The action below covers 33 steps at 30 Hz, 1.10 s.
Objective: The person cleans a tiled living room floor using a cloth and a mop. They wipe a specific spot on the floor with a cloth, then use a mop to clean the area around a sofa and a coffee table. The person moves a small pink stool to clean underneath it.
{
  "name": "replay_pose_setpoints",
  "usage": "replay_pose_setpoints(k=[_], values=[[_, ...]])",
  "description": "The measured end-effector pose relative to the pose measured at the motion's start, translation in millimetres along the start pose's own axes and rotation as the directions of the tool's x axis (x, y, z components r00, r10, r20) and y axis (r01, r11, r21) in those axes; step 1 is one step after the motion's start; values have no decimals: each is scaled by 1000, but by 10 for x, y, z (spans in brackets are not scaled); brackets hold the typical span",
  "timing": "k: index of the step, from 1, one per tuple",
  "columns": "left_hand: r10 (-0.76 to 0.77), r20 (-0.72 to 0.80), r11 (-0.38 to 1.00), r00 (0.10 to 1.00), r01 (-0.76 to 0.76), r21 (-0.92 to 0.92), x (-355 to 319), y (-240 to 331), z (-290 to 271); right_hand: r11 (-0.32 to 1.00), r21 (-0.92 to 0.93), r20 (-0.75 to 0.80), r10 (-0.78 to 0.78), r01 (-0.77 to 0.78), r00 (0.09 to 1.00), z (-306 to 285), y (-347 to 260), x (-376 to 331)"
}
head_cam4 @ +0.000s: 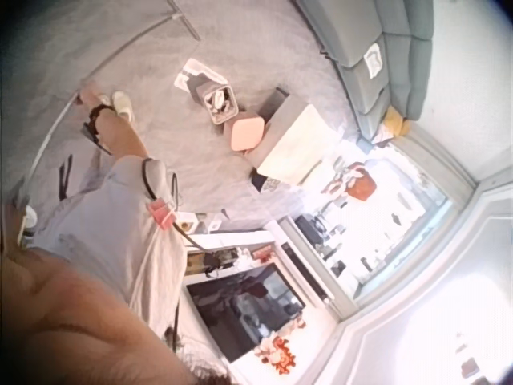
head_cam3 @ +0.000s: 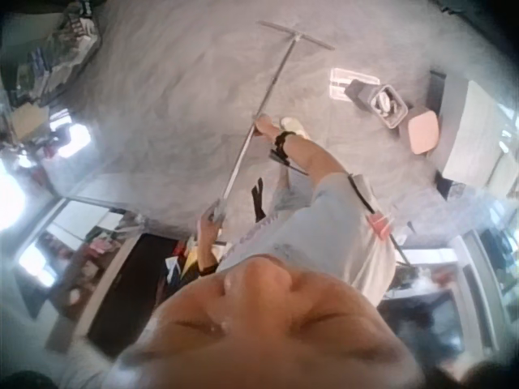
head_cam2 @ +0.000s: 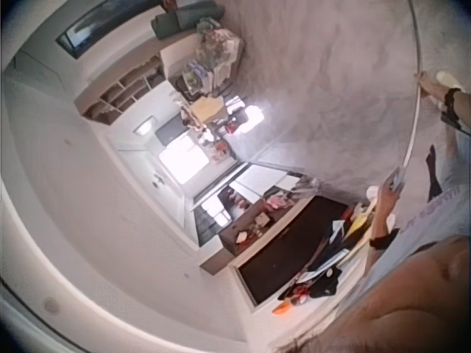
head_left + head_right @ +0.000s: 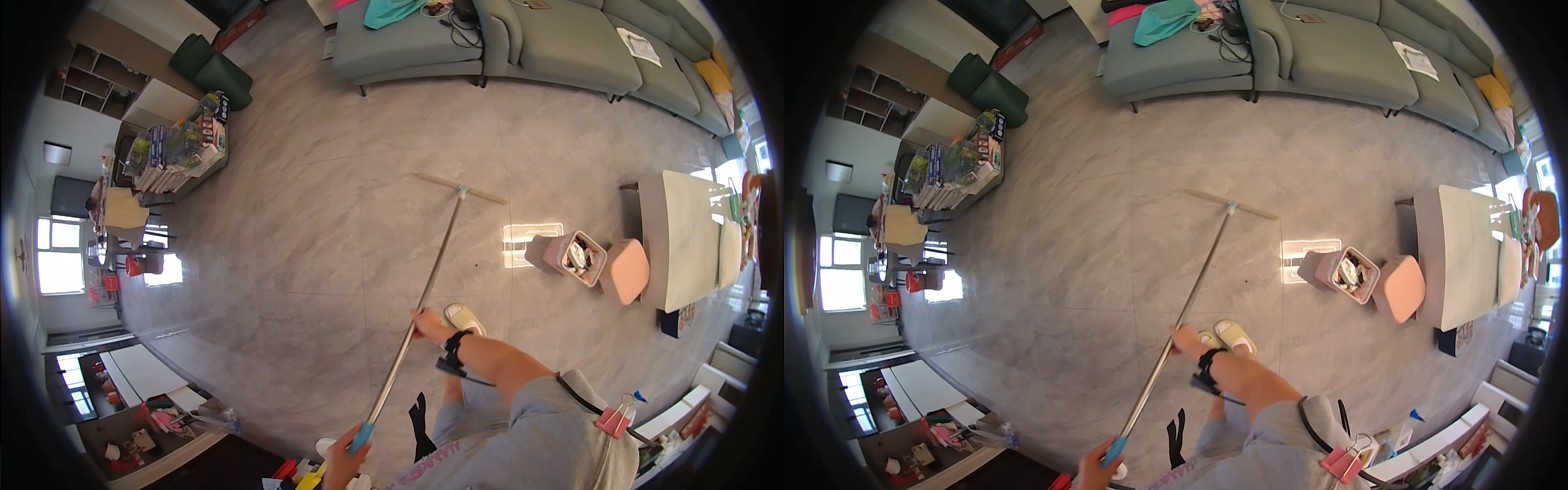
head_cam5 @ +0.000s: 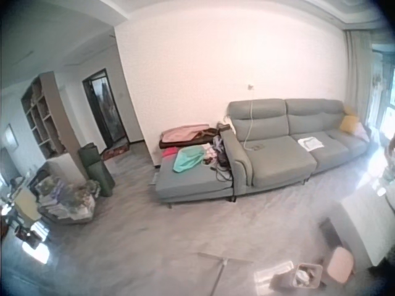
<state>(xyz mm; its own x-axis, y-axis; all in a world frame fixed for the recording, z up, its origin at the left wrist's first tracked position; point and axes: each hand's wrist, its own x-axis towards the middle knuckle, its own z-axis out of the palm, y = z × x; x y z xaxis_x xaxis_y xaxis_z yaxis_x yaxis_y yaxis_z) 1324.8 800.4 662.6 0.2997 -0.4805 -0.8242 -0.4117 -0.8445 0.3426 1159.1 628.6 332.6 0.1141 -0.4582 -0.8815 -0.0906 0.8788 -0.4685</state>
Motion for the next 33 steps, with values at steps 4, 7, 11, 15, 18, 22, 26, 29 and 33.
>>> replay_pose_setpoints(k=[4, 7, 11, 15, 18, 22, 26, 29, 33], values=[[446, -102, 883, 889, -419, 214, 1004, -31, 549, 999, -20, -152, 28, -31, 988, -433, -472, 840], [392, -144, 917, 909, -373, 140, 1312, 133, 451, 991, -92, -33, 97, -100, 995, -295, -842, 1201], [247, -222, 968, 943, -250, 15, 1407, -4, 367, 986, -157, 83, 77, -63, 994, 195, -1082, 1381], [14, -151, 968, 988, -51, -246, 1012, -247, 498, 980, -159, 179, 144, -116, 973, 618, -620, 1558], [-139, -116, 935, 984, 92, -342, 380, -892, 444, 982, -74, 264, 189, -176, 946, 955, 93, 1191], [-152, 71, 978, 986, 161, -137, -665, -1950, 413, 959, -163, 320, 274, -232, 907, 1020, 1068, 164], [-264, 135, 953, 955, 280, -116, -856, -1991, 431, 947, -215, 284, 295, -239, 913, 803, 1243, -793], [-232, 162, 966, 959, 247, -80, -726, -1919, 322, 929, -370, 265, 116, -10, 957, 715, 1509, -752], [-52, 170, 997, 984, 61, -48, -431, -1909, 128, 996, -89, 183, 7, 10, 983, 559, 1523, -310]])
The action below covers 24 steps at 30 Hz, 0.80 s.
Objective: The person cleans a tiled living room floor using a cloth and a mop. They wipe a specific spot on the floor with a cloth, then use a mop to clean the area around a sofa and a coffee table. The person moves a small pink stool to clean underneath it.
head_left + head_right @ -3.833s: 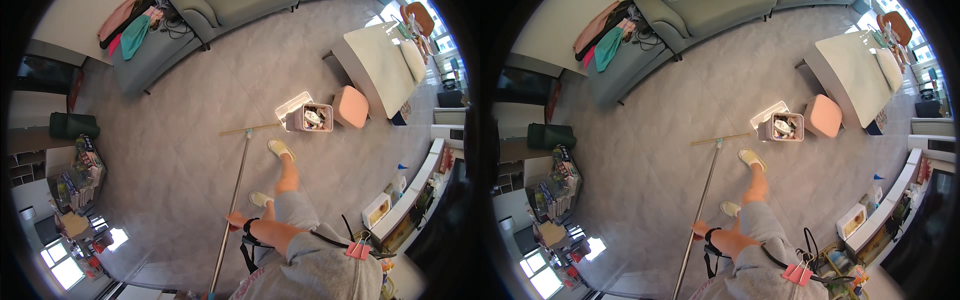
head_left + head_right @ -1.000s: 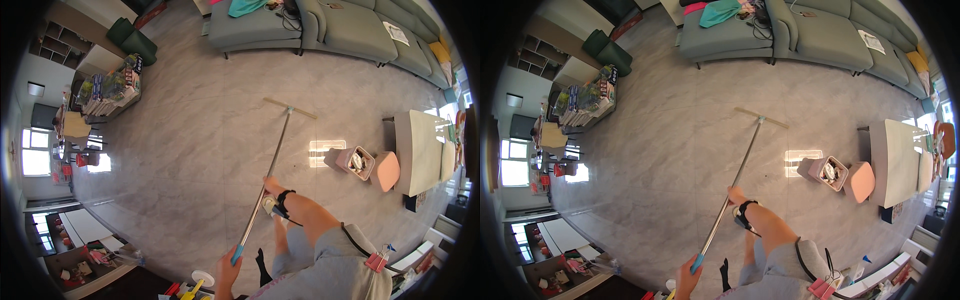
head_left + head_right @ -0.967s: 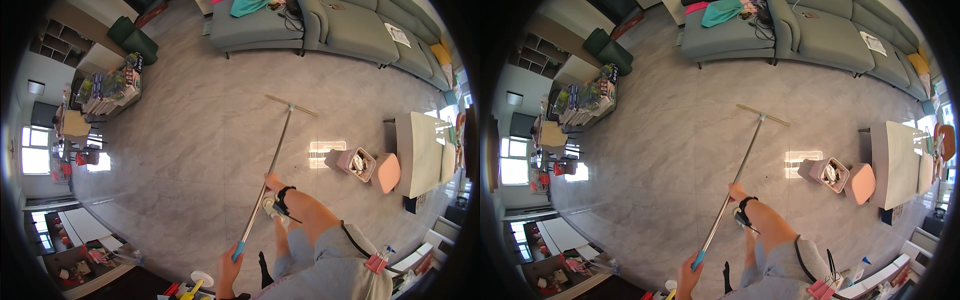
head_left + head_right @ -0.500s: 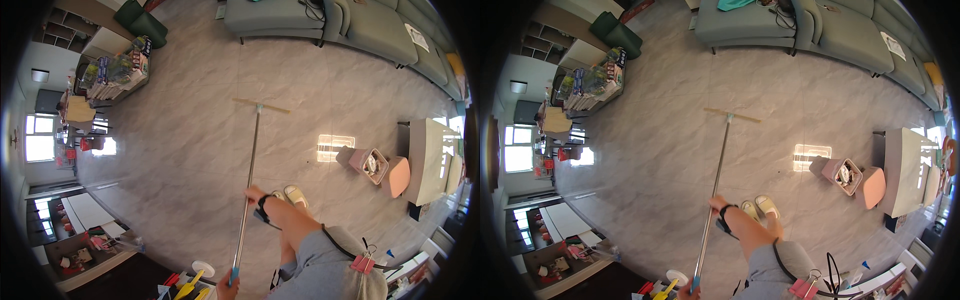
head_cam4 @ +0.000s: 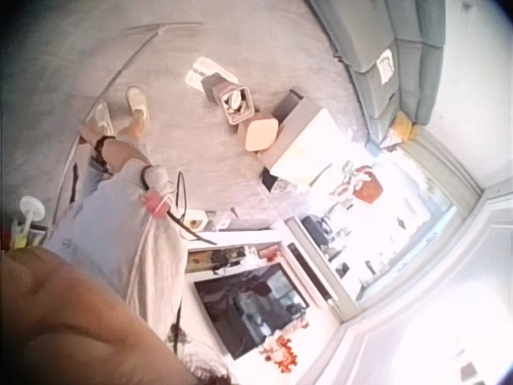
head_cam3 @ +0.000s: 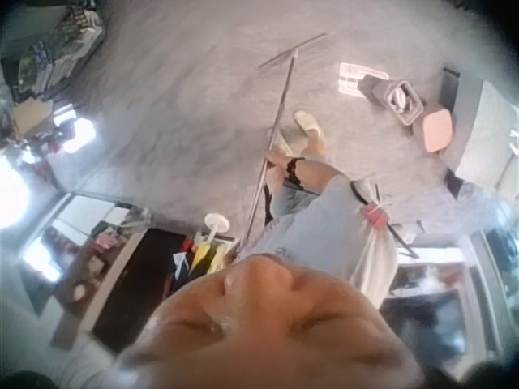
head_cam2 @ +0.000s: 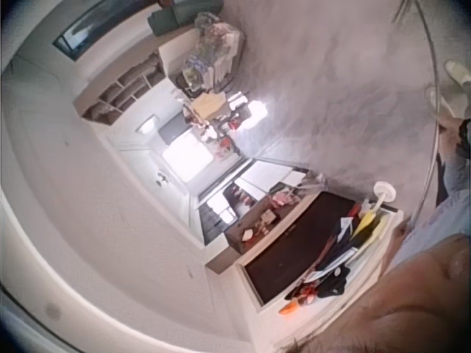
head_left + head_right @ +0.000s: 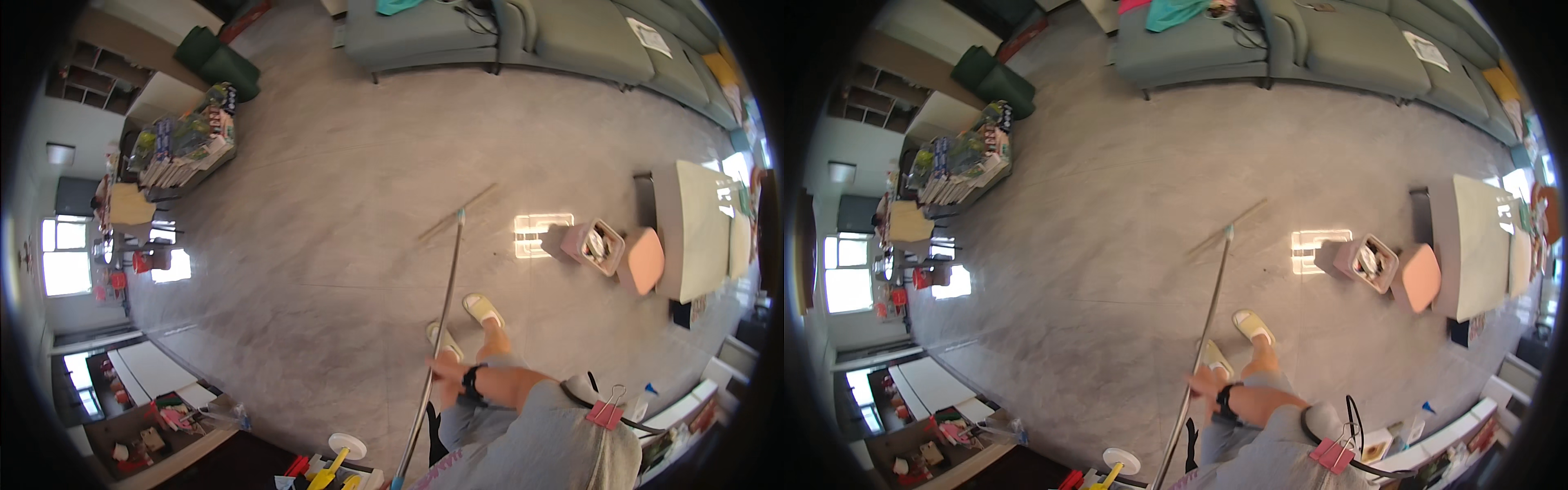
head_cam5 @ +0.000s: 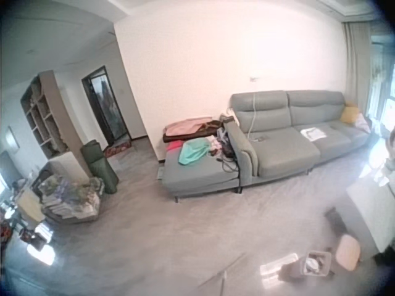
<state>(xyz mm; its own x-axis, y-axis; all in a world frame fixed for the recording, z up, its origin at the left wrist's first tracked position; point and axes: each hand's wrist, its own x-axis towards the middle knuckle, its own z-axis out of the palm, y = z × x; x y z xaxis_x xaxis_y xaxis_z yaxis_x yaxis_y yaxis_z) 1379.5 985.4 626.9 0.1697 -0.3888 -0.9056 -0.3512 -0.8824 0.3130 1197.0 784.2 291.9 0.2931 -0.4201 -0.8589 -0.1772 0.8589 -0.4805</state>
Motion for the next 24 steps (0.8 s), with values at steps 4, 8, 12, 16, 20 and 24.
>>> replay_pose_setpoints(k=[4, 8, 12, 16, 20, 24], values=[[100, -2, 995, 995, -100, 17, 215, 450, -337, 998, -10, -140, 60, -62, 988, -409, -687, 220], [109, -50, 975, 993, -97, 202, 145, 603, -915, 946, 305, -141, 160, -110, 977, -37, -733, 156], [221, -86, 904, 971, -171, 392, -65, 234, -1596, 911, 408, -149, 133, -62, 980, 735, -485, -67], [366, -86, 785, 927, -258, 563, -386, 131, -2022, 858, 509, -153, 21, 61, 988, 1185, -479, -391], [455, -14, 705, 891, -350, 616, -599, 240, -2521, 697, 678, -154, -177, 234, 972, 1169, -583, -848], [652, 165, 535, 740, -603, 592, -1087, 1107, -2118, 679, 711, -142, -119, 185, 983, 742, -649, -1196]])
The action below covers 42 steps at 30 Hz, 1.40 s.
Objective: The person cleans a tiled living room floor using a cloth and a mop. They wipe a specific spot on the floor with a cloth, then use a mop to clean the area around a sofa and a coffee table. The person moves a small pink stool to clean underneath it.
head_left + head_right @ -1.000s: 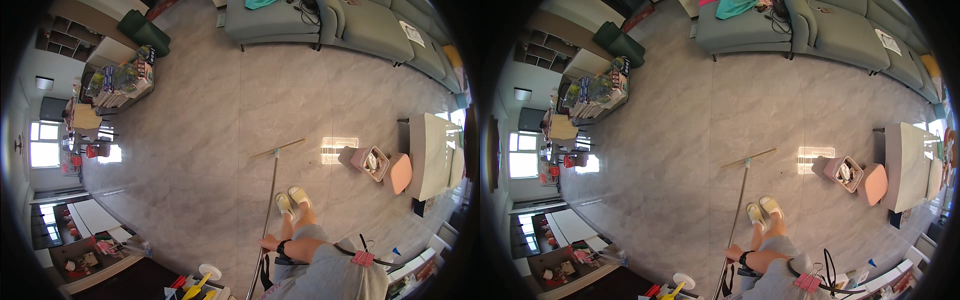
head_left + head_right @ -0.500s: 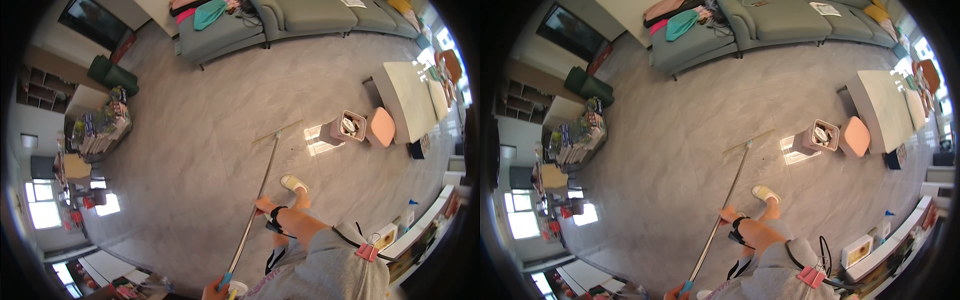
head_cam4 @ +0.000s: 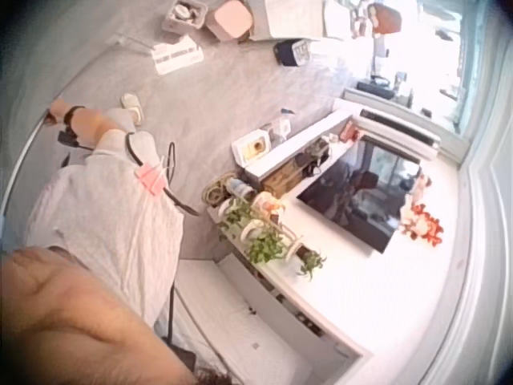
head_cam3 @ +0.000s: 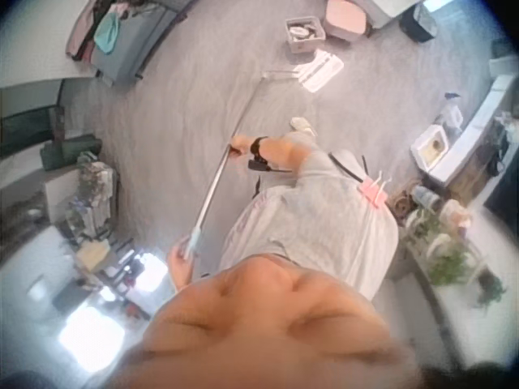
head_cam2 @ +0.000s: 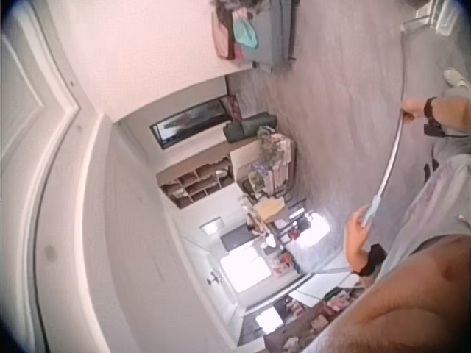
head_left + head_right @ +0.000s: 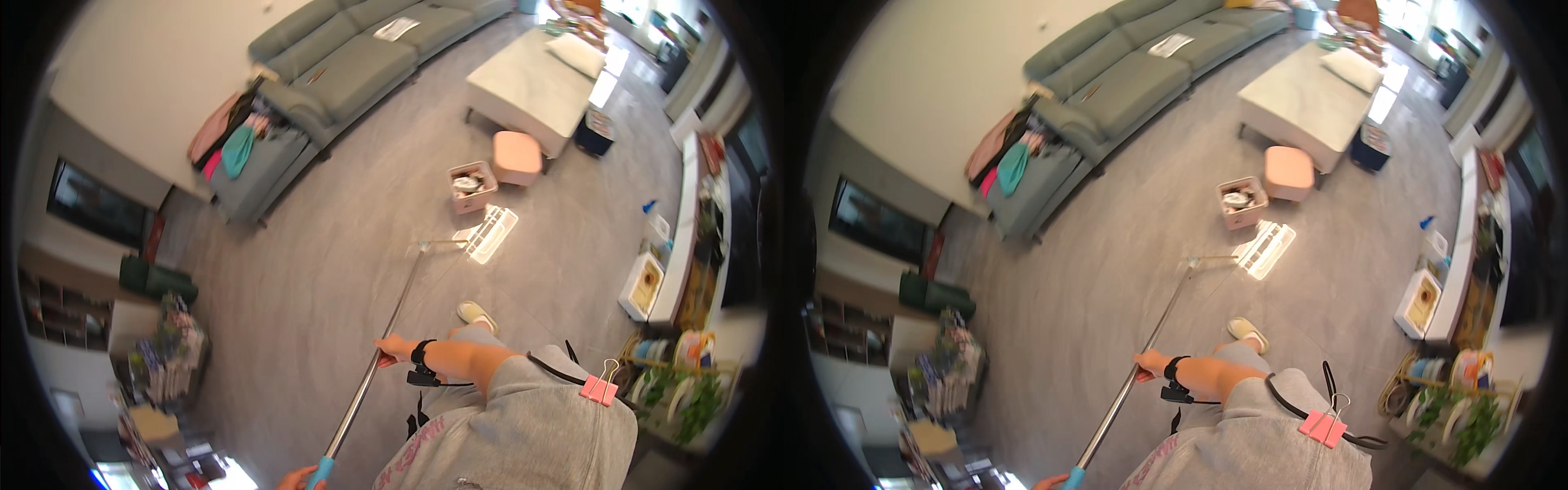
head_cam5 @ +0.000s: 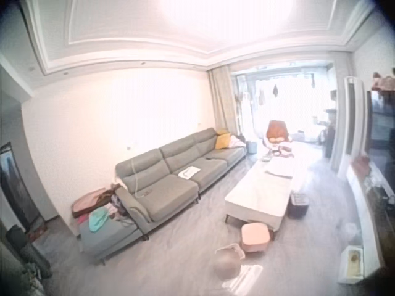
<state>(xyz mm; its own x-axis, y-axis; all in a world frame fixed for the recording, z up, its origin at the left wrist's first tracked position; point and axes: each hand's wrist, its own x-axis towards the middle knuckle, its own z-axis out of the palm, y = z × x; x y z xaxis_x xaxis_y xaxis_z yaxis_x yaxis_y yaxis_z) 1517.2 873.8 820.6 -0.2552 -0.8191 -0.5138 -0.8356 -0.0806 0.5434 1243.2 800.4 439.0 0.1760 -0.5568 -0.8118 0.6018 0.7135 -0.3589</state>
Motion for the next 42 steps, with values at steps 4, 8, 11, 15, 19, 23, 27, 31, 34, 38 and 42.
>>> replay_pose_setpoints(k=[4, 8, 11, 15, 19, 23, 27, 31, 34, 38, 42], values=[[571, 70, 810, 818, -575, 113, 362, 663, 204, 980, 156, -134, -107, 128, 985, -857, -116, -269], [470, 193, 880, 861, -475, -24, 591, 942, 575, 910, 358, -265, -114, 207, 958, -1547, -14, -670], [459, 261, 866, 849, -493, 81, 727, 1264, 948, 864, 443, -296, -109, 238, 949, -2077, -32, -1018], [495, 338, 852, 801, -523, -7, 889, 1848, 1652, 862, 442, -346, -93, 249, 934, -3027, -139, -1395], [713, 370, 659, 595, -750, -64, 927, 2624, 2268, 809, 490, -401, -120, 324, 908, -3925, -242, -1726], [897, 260, 409, 357, -893, -187, 998, 3454, 2772, 771, 492, -469, -155, 404, 869, -4561, -489, -2097], [985, 173, 28, 8, -993, -118, 1055, 4387, 3135, 763, 482, -368, -269, 430, 890, -4888, -763, -2448], [961, -220, -45, 168, -690, -722, 1418, 4778, 3691, 710, 472, -301, -428, 523, 852, -4802, -1321, -2682], [898, -299, -112, 324, -489, -865, 1651, 5263, 3924, 690, 516, -310, -403, 508, 861, -5010, -1673, -2681], [815, -395, -71, 424, -603, -794, 2119, 5828, 4094, 781, 305, -349, -442, 546, 826, -5442, -1849, -2711], [789, -437, -58, 432, -655, -753, 2664, 6273, 4284, 861, 268, -537, -240, 433, 809, -6638, -1475, -2549]])
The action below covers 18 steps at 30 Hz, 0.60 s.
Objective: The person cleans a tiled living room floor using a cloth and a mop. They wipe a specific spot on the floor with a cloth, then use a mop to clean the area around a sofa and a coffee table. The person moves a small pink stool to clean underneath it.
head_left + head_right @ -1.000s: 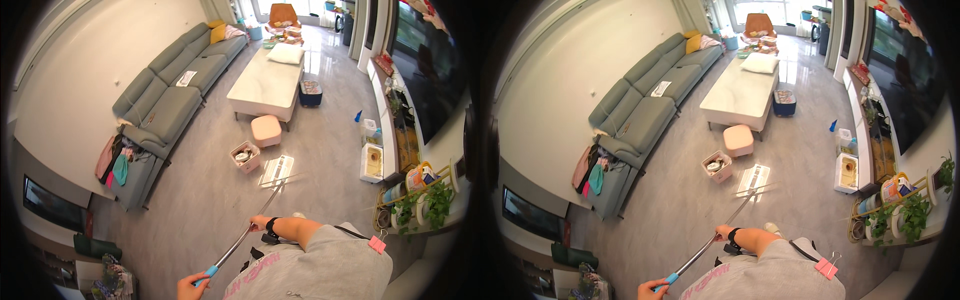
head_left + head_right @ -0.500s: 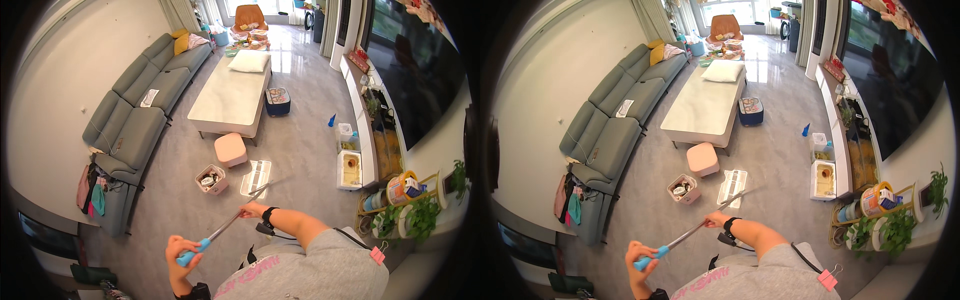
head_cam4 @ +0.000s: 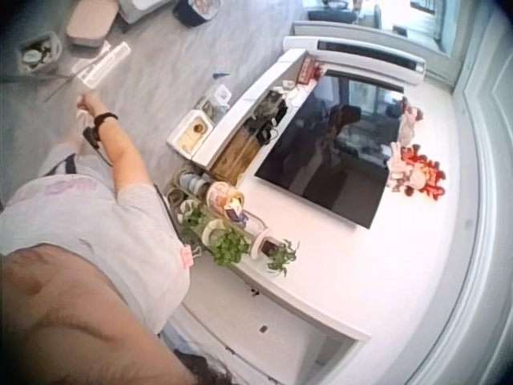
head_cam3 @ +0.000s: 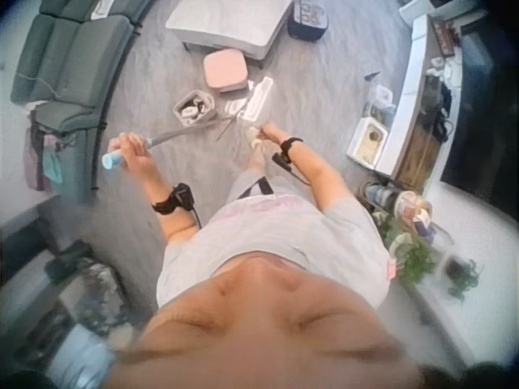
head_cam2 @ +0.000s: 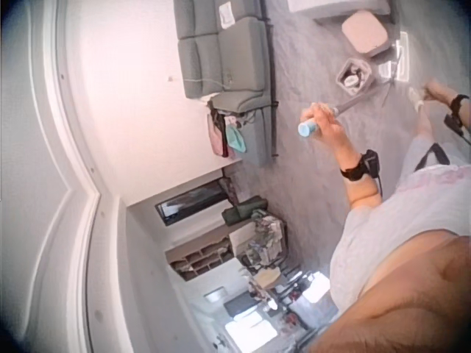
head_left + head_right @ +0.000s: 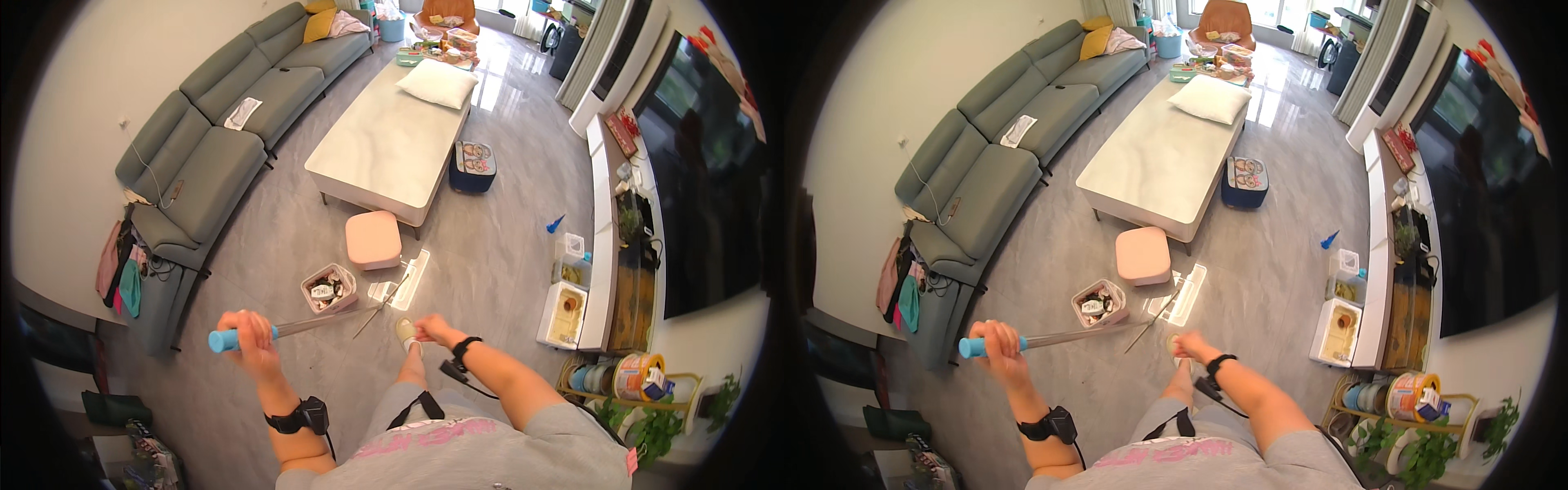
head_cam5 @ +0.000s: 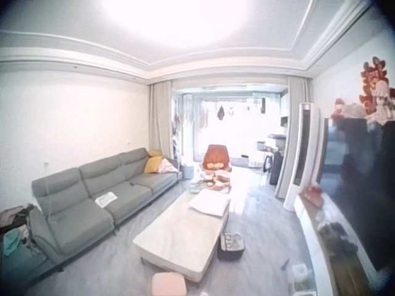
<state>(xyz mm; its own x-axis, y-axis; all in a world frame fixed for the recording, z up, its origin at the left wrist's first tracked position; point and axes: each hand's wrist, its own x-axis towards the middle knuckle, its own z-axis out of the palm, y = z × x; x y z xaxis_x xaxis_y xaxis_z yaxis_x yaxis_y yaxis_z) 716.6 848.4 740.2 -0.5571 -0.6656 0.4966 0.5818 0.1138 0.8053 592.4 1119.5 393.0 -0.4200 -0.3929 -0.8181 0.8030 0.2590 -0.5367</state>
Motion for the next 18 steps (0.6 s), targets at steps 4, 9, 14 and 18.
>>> replay_pose_setpoints(k=[4, 9, 14, 18], values=[[27, 11, 999, 1000, -28, 20, 634, -372, -6, 969, 221, -452, 205, -113, 868, -1157, 154, 549], [2, -49, 998, 999, -5, -62, 1189, -820, 37, 879, -340, -612, 62, -334, 788, -1785, -30, 1062], [58, -11, 998, 998, -57, 41, 1390, -756, -326, 869, -476, -418, -89, -134, 904, -1367, -109, 2287], [-98, 212, 995, 972, 91, 39, 1535, -811, -614, 792, -596, -411, -160, -132, 898, -1036, -459, 3097]])
